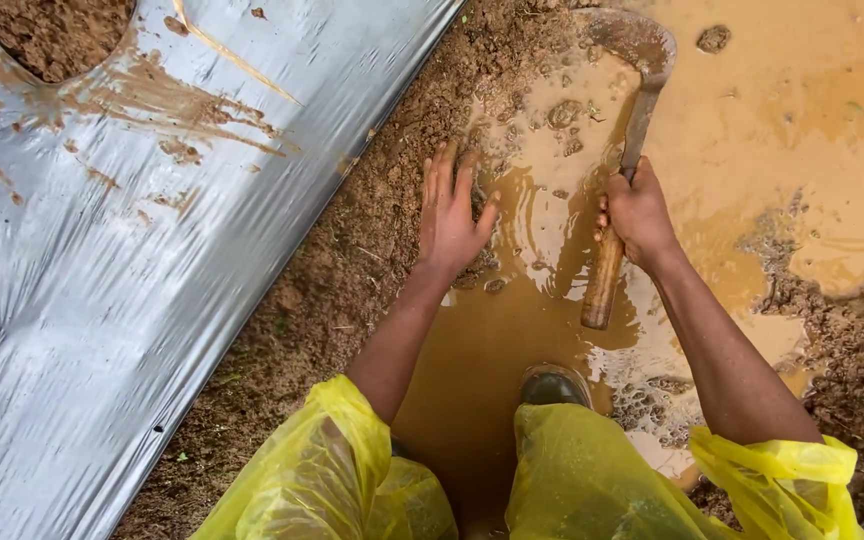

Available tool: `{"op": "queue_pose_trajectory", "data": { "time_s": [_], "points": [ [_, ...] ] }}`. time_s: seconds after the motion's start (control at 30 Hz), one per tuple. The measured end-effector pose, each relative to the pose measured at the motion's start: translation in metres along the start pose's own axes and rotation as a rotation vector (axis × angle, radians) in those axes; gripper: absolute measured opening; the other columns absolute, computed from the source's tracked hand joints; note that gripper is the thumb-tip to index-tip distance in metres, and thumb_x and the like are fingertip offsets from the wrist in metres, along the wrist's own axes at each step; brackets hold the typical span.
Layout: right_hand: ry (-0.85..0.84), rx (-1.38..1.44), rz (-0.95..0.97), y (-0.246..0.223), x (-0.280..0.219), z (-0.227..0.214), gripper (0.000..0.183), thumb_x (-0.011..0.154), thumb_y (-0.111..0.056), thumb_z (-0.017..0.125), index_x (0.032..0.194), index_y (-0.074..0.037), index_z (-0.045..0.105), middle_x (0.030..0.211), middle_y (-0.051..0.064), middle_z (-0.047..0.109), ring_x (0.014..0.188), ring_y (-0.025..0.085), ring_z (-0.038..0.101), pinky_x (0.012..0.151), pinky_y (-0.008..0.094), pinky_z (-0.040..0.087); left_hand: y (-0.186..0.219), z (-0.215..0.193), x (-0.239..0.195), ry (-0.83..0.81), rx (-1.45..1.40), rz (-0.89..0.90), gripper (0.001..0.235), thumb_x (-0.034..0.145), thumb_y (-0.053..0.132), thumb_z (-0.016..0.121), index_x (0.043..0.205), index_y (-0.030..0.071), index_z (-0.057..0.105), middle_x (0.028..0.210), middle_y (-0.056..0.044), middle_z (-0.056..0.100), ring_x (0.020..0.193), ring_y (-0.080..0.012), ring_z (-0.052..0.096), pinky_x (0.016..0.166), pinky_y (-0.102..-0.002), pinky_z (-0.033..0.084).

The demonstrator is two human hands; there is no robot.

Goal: Packing wet mud into planting holes in a plastic-covered field to secure plants.

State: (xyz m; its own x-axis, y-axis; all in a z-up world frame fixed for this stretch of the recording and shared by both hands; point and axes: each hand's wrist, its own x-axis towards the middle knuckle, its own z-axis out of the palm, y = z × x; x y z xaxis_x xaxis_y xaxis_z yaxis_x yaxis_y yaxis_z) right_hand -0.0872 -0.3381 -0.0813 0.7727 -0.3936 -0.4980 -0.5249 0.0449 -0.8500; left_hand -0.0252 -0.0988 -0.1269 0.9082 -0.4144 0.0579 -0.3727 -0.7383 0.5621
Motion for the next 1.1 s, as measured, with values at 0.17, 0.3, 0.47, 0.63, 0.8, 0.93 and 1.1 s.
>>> {"op": "queue_pose_trajectory", "data": {
  "time_s": [0.17,0.3,0.47,0.63,0.8,0.93,1.1],
  "points": [
    [-0.047,0.020,0.100,-0.004,-0.006,-0.016,0.010,0.103,-0.010,0.039,0.113,-0.008,0.039,0.069,0.002,0.045,0.049,0.013,0.047,0.036,0.034,0.043,0.008,0.000,0.008,0.072,0.001,-0.027,0.066,0.095,0.027,0.074,0.152,0.013,0.044,0.157,-0.018,0.038,0.154,-0.0323,0.030,0.132,-0.052,0.012],
    [-0.104,0.056,0.172,-0.013,-0.021,-0.024,0.010,0.103,-0.012,0.041,0.112,-0.009,0.041,0.070,0.000,0.043,0.051,0.012,0.043,0.039,0.032,0.041,-0.005,0.004,0.006,0.123,-0.001,-0.046,0.064,0.096,0.026,0.074,0.151,0.012,0.044,0.155,-0.019,0.040,0.154,-0.0336,0.030,0.131,-0.055,0.011],
    [-0.036,-0.217,0.081,0.000,-0.051,-0.058,0.011,0.102,-0.001,0.044,0.112,-0.003,0.048,0.064,0.009,0.045,0.044,0.020,0.046,0.036,0.038,0.042,-0.024,0.009,-0.004,0.220,0.030,-0.020,0.051,0.097,0.031,0.069,0.143,0.015,0.052,0.146,-0.015,0.048,0.148,-0.0323,0.038,0.129,-0.057,0.017],
    [0.136,-0.048,-0.080,-0.005,-0.006,-0.042,0.008,0.109,-0.006,0.046,0.116,-0.011,0.044,0.065,0.006,0.040,0.047,0.016,0.042,0.041,0.033,0.041,-0.026,0.012,0.001,0.291,0.007,-0.006,0.045,0.096,0.028,0.069,0.138,0.016,0.056,0.143,-0.012,0.050,0.145,-0.0306,0.041,0.127,-0.057,0.022],
    [-0.101,-0.001,0.183,-0.006,-0.023,0.013,0.007,0.100,-0.011,0.047,0.104,-0.013,0.042,0.061,-0.002,0.041,0.042,0.011,0.041,0.031,0.031,0.039,-0.025,0.001,-0.005,0.389,-0.024,-0.059,0.039,0.098,0.024,0.065,0.135,0.016,0.057,0.143,-0.012,0.050,0.147,-0.0304,0.039,0.128,-0.058,0.017],
    [-0.150,-0.115,0.163,0.010,-0.068,0.018,0.000,0.102,-0.009,0.046,0.102,-0.009,0.046,0.058,0.004,0.044,0.040,0.016,0.046,0.033,0.033,0.042,-0.028,0.007,-0.011,0.400,-0.036,-0.071,0.040,0.098,0.026,0.065,0.137,0.018,0.057,0.143,-0.011,0.050,0.147,-0.0299,0.039,0.128,-0.058,0.017],
    [0.001,-0.400,-0.128,-0.008,-0.047,-0.012,0.003,0.106,-0.001,0.050,0.105,-0.003,0.049,0.063,0.013,0.053,0.050,0.023,0.055,0.044,0.037,0.043,-0.026,0.002,-0.019,0.363,-0.102,-0.076,0.045,0.100,0.020,0.065,0.143,0.013,0.052,0.146,-0.016,0.048,0.148,-0.0336,0.038,0.128,-0.060,0.016]
  ]
}}
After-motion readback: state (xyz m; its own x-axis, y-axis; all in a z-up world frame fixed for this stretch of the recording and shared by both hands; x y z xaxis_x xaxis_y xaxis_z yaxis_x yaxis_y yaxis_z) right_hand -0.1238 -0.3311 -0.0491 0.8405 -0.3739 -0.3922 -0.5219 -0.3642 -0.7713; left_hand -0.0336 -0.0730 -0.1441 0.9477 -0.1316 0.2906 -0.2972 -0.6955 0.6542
